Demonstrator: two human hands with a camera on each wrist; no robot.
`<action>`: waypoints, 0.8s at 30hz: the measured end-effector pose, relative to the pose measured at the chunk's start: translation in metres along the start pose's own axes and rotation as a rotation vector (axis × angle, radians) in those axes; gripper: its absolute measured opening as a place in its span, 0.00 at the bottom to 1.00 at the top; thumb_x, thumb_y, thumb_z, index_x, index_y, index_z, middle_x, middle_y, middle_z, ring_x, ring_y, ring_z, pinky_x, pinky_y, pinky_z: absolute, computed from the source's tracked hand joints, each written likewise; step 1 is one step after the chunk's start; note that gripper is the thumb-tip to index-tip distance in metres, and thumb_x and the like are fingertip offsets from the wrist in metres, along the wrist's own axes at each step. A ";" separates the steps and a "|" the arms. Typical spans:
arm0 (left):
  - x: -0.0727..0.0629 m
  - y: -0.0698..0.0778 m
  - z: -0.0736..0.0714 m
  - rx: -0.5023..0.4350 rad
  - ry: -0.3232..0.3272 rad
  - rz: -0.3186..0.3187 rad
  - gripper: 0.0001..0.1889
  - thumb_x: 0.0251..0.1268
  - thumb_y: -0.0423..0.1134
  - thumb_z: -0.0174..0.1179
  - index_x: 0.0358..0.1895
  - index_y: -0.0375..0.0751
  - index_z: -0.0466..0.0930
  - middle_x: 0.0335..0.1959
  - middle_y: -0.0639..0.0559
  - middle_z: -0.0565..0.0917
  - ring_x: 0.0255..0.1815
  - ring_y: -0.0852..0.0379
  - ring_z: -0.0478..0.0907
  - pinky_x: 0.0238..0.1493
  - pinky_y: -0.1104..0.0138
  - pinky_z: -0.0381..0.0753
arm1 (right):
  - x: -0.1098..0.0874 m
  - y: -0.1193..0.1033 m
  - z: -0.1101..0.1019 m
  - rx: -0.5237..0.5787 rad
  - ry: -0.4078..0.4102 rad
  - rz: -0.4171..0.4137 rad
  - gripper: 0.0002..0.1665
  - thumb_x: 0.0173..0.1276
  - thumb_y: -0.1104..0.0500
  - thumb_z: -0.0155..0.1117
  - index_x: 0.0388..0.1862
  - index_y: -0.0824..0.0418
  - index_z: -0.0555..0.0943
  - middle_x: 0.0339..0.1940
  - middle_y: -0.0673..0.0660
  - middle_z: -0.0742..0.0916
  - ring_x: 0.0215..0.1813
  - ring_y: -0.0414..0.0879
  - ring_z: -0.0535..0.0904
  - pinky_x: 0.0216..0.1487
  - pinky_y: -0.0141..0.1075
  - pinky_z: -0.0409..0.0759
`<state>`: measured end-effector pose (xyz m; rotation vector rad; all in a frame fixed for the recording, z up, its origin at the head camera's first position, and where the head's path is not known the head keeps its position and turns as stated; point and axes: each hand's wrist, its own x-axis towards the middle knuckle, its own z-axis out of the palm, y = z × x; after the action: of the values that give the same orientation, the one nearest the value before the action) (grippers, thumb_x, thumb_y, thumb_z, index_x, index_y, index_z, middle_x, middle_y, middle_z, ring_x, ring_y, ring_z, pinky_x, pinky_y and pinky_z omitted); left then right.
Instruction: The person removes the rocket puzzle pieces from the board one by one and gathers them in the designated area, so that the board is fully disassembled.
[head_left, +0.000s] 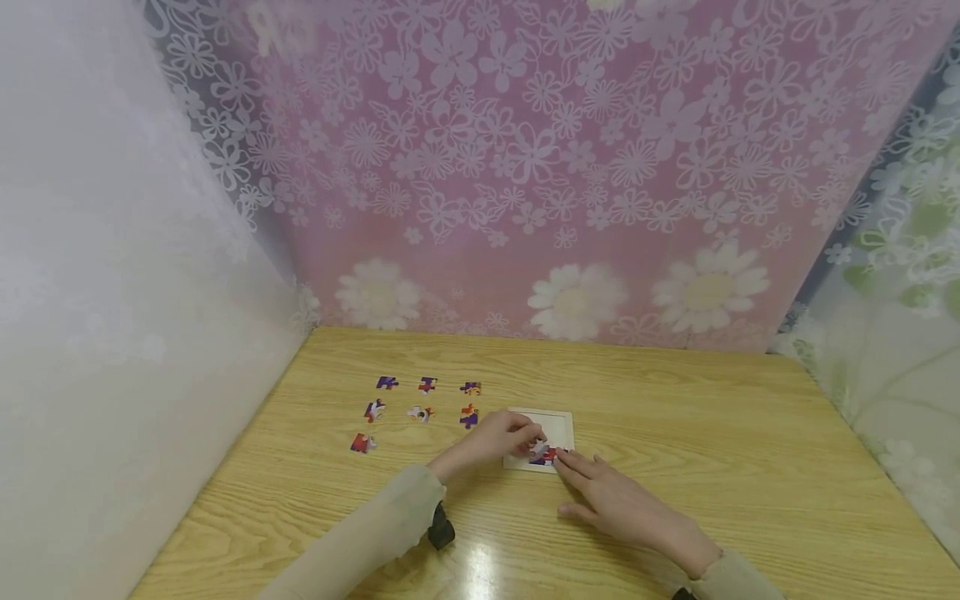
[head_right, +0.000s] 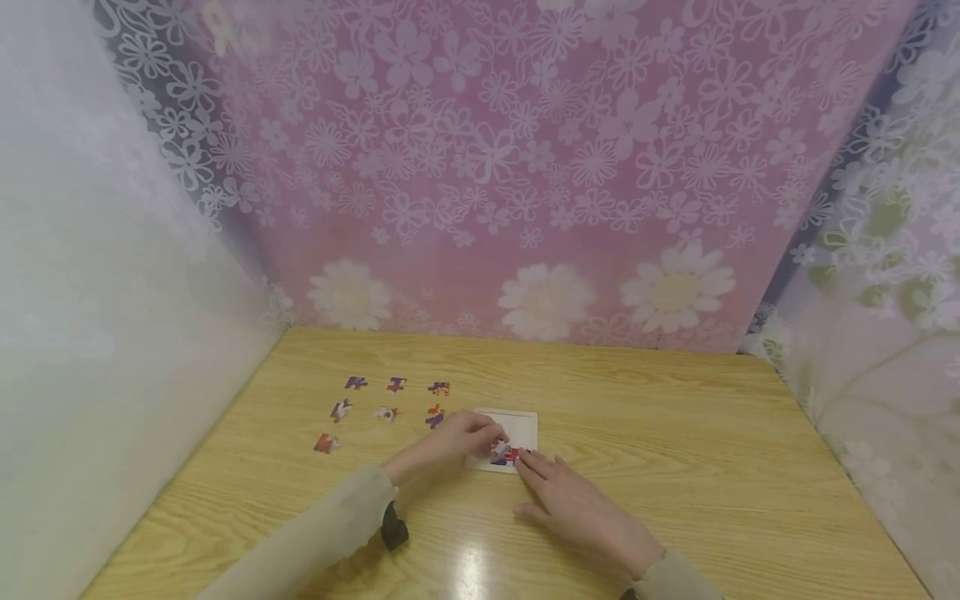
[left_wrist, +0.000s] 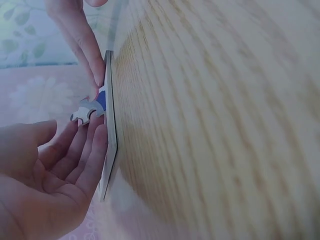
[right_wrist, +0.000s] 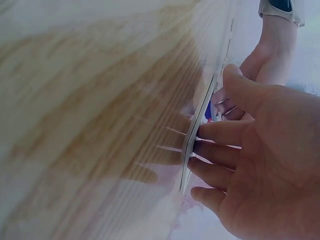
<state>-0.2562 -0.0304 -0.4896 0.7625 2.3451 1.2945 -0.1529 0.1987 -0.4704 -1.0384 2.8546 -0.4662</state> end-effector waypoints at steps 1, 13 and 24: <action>0.000 0.000 0.000 -0.014 0.000 -0.009 0.15 0.80 0.45 0.54 0.47 0.42 0.88 0.39 0.52 0.89 0.35 0.63 0.85 0.38 0.72 0.85 | 0.000 0.000 0.000 0.004 -0.003 0.001 0.42 0.77 0.41 0.57 0.73 0.73 0.68 0.75 0.69 0.71 0.74 0.63 0.69 0.70 0.63 0.65; -0.004 0.001 0.000 -0.066 0.035 -0.046 0.07 0.71 0.37 0.65 0.45 0.39 0.89 0.36 0.51 0.90 0.34 0.60 0.86 0.35 0.70 0.86 | 0.000 0.000 0.001 -0.024 -0.025 0.002 0.43 0.77 0.39 0.56 0.74 0.72 0.68 0.76 0.69 0.70 0.74 0.63 0.68 0.71 0.62 0.65; -0.003 -0.005 -0.013 -0.120 0.092 -0.040 0.07 0.68 0.42 0.68 0.43 0.46 0.90 0.34 0.55 0.90 0.35 0.61 0.87 0.37 0.68 0.86 | -0.001 -0.001 -0.001 -0.023 -0.029 0.008 0.43 0.76 0.39 0.56 0.74 0.72 0.68 0.76 0.68 0.70 0.75 0.63 0.67 0.72 0.62 0.63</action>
<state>-0.2622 -0.0435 -0.4873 0.6283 2.3154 1.4674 -0.1516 0.1986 -0.4692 -1.0278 2.8440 -0.4154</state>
